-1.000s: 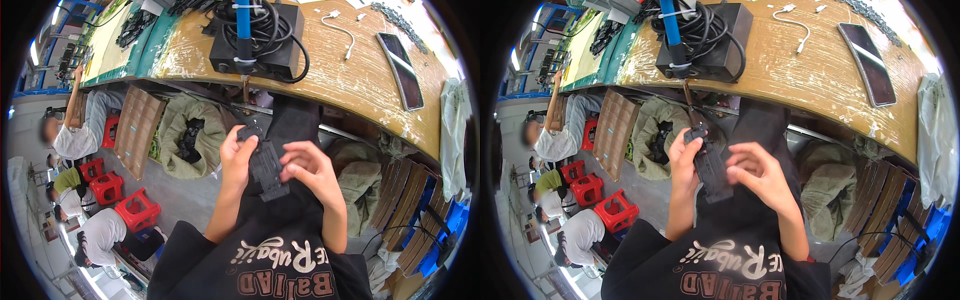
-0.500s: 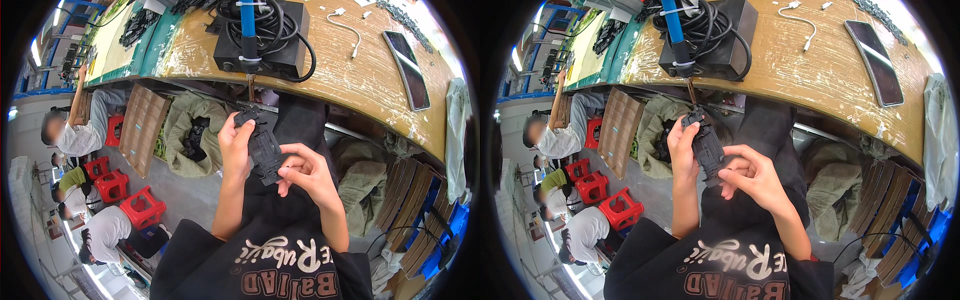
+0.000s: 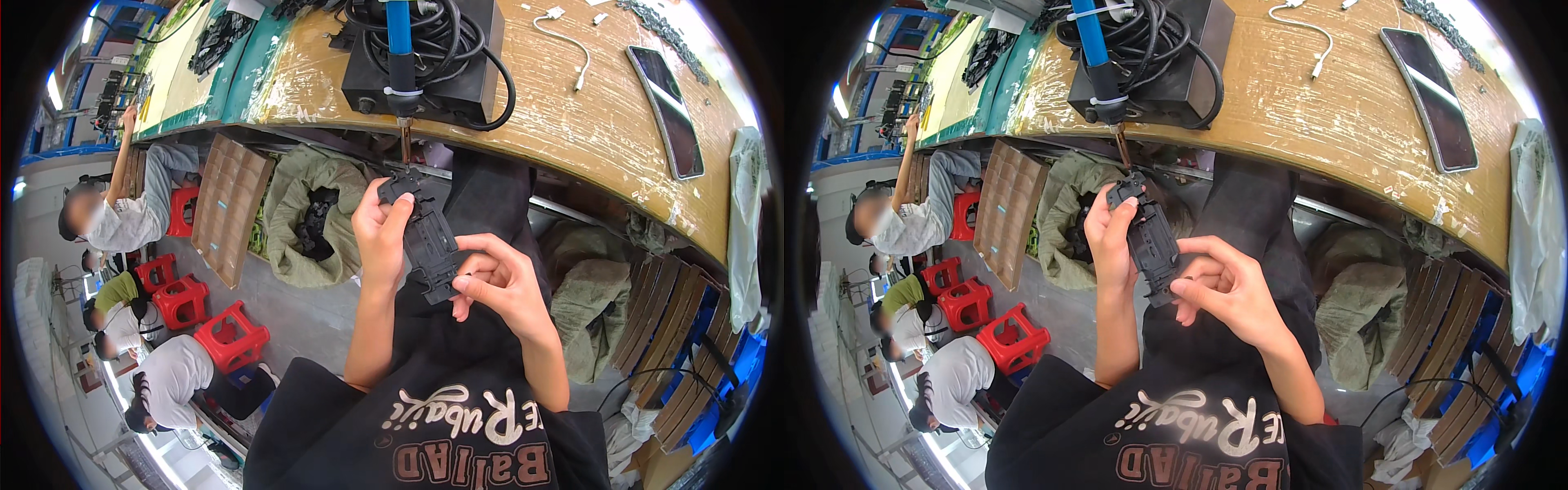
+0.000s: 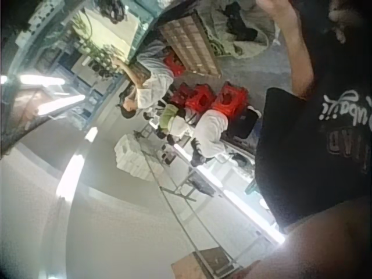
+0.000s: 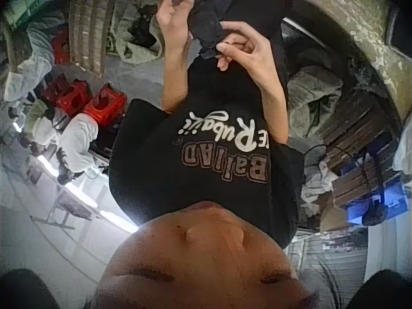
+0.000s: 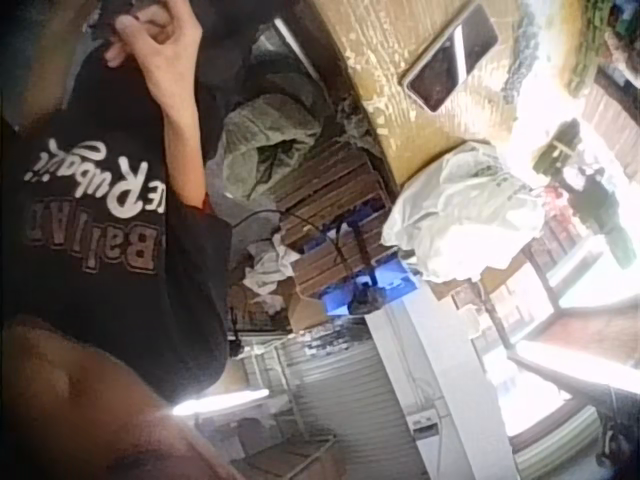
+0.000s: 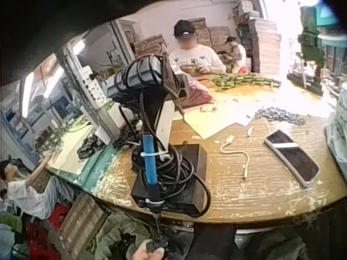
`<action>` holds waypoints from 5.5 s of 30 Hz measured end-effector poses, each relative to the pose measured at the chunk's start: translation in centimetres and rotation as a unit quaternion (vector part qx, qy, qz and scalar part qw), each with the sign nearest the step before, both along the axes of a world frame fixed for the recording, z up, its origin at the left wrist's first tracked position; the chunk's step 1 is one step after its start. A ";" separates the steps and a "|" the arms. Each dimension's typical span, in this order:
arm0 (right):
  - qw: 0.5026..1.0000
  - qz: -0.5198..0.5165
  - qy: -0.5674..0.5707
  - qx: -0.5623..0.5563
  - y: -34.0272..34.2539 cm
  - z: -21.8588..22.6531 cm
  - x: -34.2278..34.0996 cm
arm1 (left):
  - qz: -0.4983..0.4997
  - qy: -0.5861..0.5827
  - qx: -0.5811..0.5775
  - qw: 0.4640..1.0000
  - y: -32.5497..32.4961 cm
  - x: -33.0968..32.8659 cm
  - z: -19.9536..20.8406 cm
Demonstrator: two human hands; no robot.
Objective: Assembling small black plastic components at a workbench in a manufacturing environment.
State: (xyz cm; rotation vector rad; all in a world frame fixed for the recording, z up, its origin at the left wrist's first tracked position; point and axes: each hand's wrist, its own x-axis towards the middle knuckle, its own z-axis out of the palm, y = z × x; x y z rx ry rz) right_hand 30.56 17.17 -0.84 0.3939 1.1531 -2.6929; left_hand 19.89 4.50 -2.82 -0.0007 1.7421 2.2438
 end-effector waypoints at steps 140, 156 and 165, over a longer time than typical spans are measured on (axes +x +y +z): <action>0.721 -0.265 0.136 0.626 17.1 7.9 -0.1 | -0.265 -0.133 0.030 0.955 1.6 7.2 3.6; 0.894 -0.208 0.138 0.372 6.9 3.0 4.4 | -0.015 -0.094 0.200 0.975 2.2 7.0 3.3; 0.925 -0.207 0.081 0.308 6.6 2.7 4.4 | -0.065 -0.008 0.205 0.977 2.2 6.7 3.0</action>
